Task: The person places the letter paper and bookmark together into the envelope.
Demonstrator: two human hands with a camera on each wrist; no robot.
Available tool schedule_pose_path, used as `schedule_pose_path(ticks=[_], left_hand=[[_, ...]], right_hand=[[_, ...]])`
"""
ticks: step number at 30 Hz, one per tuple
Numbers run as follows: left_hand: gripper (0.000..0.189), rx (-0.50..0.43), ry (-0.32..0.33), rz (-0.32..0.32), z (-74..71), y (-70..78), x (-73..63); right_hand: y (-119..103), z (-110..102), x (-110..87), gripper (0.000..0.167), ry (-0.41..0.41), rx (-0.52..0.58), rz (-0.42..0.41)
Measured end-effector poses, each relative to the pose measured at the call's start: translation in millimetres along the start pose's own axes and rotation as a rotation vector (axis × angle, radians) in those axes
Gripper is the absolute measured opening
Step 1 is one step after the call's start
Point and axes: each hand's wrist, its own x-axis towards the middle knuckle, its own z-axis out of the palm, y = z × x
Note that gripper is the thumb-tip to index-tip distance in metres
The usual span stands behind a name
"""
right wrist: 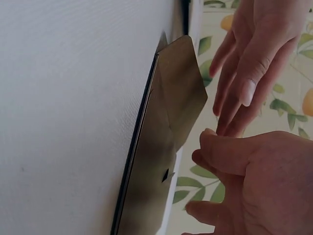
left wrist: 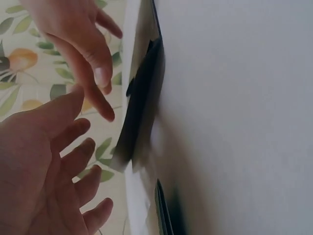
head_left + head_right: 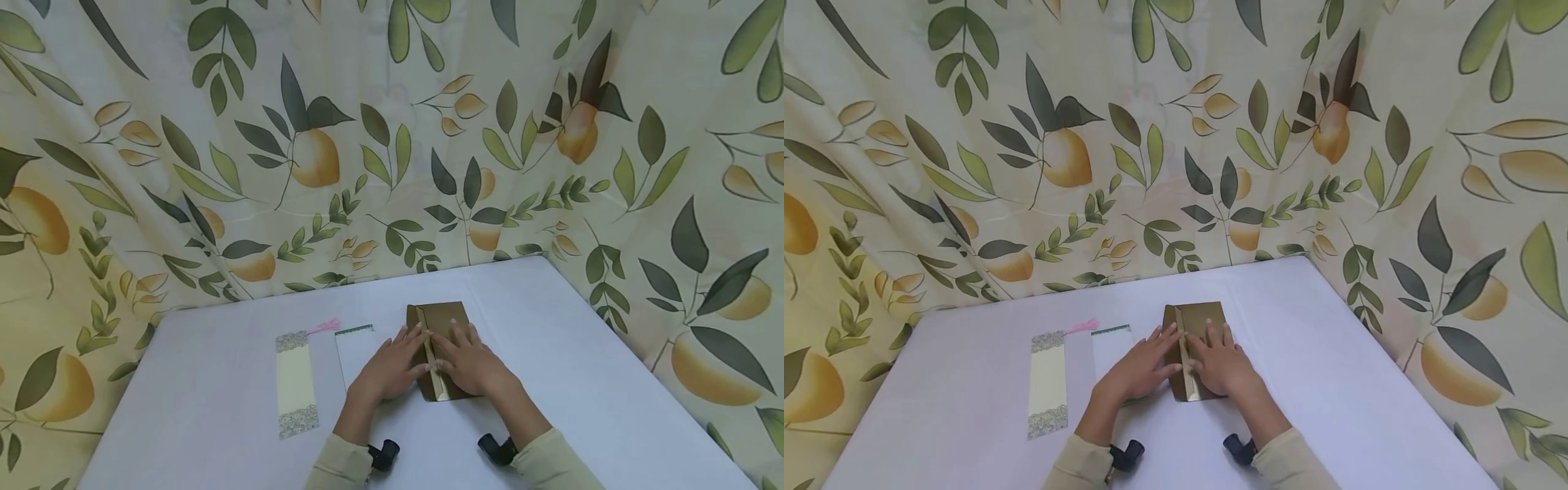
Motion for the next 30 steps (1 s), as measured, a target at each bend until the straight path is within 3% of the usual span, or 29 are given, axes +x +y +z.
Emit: schedule_pose_path(ticks=[5, 13, 20, 30], left_hand=[[0.064, -0.032, -0.004, 0.021, 3.2, 3.0, 2.8], [0.065, -0.04, -0.043, 0.001, 7.2, 2.0, 2.6], [0.065, -0.055, -0.04, 0.001, 9.8, -1.4, 3.8], [0.069, -0.048, -0.03, -0.065, 15.0, -6.6, 1.8]], right_hand=[[1.2, -1.8, -0.3, 0.056, -0.008, -0.01, 0.009], [1.6, -2.0, -0.7, 0.058, -0.01, 0.004, 0.005], [-0.3, 1.3, 2.1, 0.061, -0.017, 0.009, 0.004], [-4.0, 14.0, 8.0, 0.059, -0.002, 0.007, -0.01]])
